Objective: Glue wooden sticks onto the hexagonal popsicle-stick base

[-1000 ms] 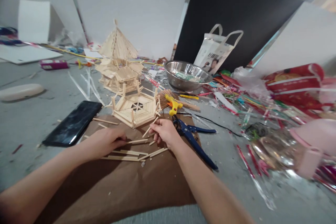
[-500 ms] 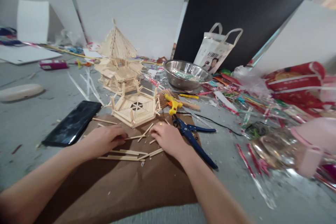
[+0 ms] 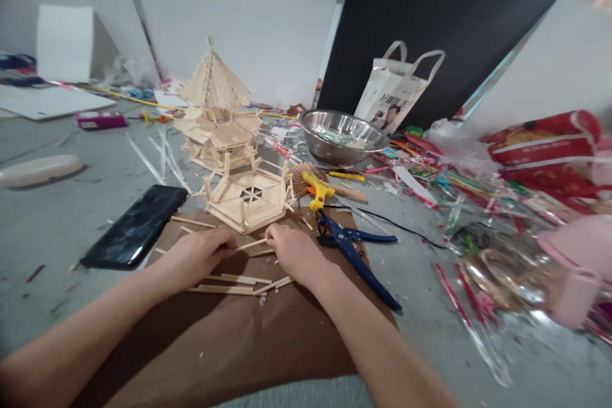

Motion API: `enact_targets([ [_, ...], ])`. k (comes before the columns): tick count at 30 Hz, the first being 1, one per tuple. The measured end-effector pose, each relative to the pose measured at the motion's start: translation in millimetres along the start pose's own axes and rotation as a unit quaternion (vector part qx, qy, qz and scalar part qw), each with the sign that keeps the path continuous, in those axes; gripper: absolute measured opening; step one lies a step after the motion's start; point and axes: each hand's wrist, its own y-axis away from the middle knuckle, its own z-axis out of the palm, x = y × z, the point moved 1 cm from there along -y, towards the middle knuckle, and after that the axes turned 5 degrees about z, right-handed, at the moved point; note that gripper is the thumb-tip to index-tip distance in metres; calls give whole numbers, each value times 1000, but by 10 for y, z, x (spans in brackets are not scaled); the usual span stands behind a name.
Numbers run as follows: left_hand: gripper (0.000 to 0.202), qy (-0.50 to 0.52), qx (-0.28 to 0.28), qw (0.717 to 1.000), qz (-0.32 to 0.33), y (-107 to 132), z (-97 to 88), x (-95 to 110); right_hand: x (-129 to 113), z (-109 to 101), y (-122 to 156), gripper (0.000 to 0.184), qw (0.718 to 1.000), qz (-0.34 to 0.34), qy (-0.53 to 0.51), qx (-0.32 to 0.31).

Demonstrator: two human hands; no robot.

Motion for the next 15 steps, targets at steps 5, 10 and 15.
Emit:
enact_targets([
  [5,23,25,4,999,39,-20,44,6,50,-9,42,16,999,5,-34,29],
  [10,24,58,8,997,45,-29,67,-14,13,32,68,15,1000,-3,28,-15],
  [15,20,136,8,990,33,5,10,23,-20,55,77,15,999,11,-28,-14],
])
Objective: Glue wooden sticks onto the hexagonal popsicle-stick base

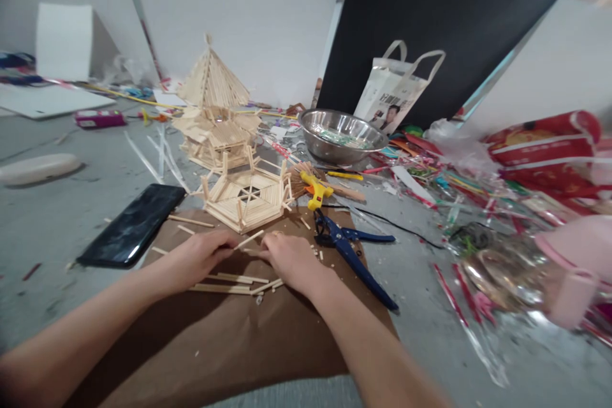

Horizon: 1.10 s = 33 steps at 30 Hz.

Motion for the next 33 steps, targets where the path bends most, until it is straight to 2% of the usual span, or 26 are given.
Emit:
enact_targets([
  [2,16,28,-5,1000,3,9,-8,32,11,-10,2,14,993,11,-112,33],
  [3,14,40,-5,999,4,10,-6,46,15,-12,3,15,981,16,-186,57],
  [5,11,61,-1,998,3,3,7,64,5,2,1,22,933,31,-347,88],
  [7,11,74,11,997,2,-16,28,74,-35,43,-7,28,875,55,-476,74],
  [9,11,82,24,996,2,-38,48,80,-96,92,-15,24,836,69,-542,46],
  [11,12,88,33,996,5,-57,64,86,-152,129,-22,18,825,65,-560,42],
  [13,13,85,41,996,8,-67,78,87,-182,157,-28,15,833,57,-548,53],
  [17,14,53,61,997,4,-69,112,68,-167,206,-48,12,885,39,-448,119],
  [19,15,40,64,997,7,-70,127,56,-151,229,-61,13,902,28,-406,144],
  [33,22,-5,65,997,46,-80,200,29,-225,188,-8,9,921,-24,-356,155],
])
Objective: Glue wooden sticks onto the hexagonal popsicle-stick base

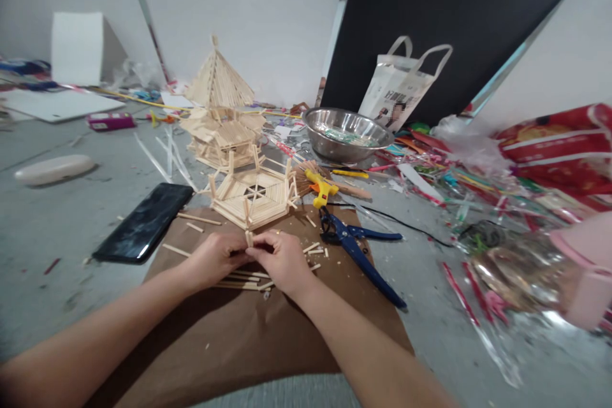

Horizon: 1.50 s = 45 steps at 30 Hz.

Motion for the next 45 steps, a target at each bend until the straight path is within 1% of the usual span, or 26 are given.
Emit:
enact_targets([
  [2,23,1,-3,1000,1,0,7,-4,-4,-2,1,9,1000,4,10,2],
  [4,24,3,-8,1000,-2,-2,-4,2,-7,-19,-3,10,1000,14,11,-15],
  [6,21,8,-11,1000,-10,-7,-31,9,-2,-61,-15,14,998,39,-1,-44],
  [8,19,14,-16,1000,-22,-13,-61,7,5,-135,-38,18,996,66,0,-54],
  [11,20,22,-28,999,-36,-20,-90,-13,-10,-302,-76,17,995,67,61,-46],
  [13,22,24,-31,999,-38,-21,-93,-25,-43,-431,-90,15,988,60,119,-77],
  [16,24,22,-28,999,-34,-21,-84,-30,-86,-615,-84,14,965,49,214,-140],
  [19,25,18,-31,999,-27,-20,-75,-21,-69,-716,-53,15,935,31,308,-175],
  [23,23,30,-27,999,-9,-17,-76,-5,21,-683,-7,11,890,20,400,-219],
  [25,23,37,-18,999,-4,-15,-79,-3,50,-648,5,9,880,8,419,-224],
  [27,22,42,-10,999,-6,-14,-82,-6,57,-621,1,8,888,-6,407,-214],
  [29,22,46,-9,999,-13,-14,-85,-9,49,-589,-17,8,915,-10,358,-185],
  [31,21,50,-13,999,-18,-17,-88,-8,42,-529,-43,7,955,7,264,-133],
  [33,21,51,-17,998,-20,-20,-90,-3,46,-430,-64,7,988,38,127,-77],
  [34,21,52,-19,998,-20,-22,-89,0,52,-368,-70,9,996,54,52,-56],
  [35,20,52,-21,998,-20,-24,-87,3,56,-303,-72,11,997,64,-15,-46],
  [36,20,53,-22,998,-20,-24,-84,6,59,-240,-72,11,994,71,-67,-40],
  [37,20,54,-23,998,-20,-25,-80,7,58,-184,-70,11,992,75,-97,-40],
  [38,20,55,-23,998,-19,-24,-76,6,52,-140,-66,10,991,75,-107,-40],
  [40,20,56,-20,998,-17,-22,-67,2,31,-92,-58,10,994,64,-82,-36],
  [43,20,52,-19,998,-11,-19,-56,-6,-4,-88,-45,13,999,31,-19,-27],
  [45,19,47,-18,999,-12,-20,-51,-9,-15,-94,-37,15,1000,17,1,-26],
])
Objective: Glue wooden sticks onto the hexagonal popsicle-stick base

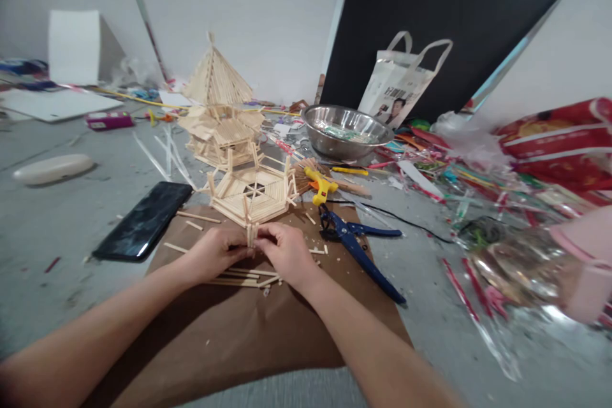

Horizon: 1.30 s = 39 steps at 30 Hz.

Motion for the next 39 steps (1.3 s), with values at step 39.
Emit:
enact_targets([
  [39,27,-111,-79,990,-20,65,-145,-21,170,-71,-98,11,888,235,-388,83],
])
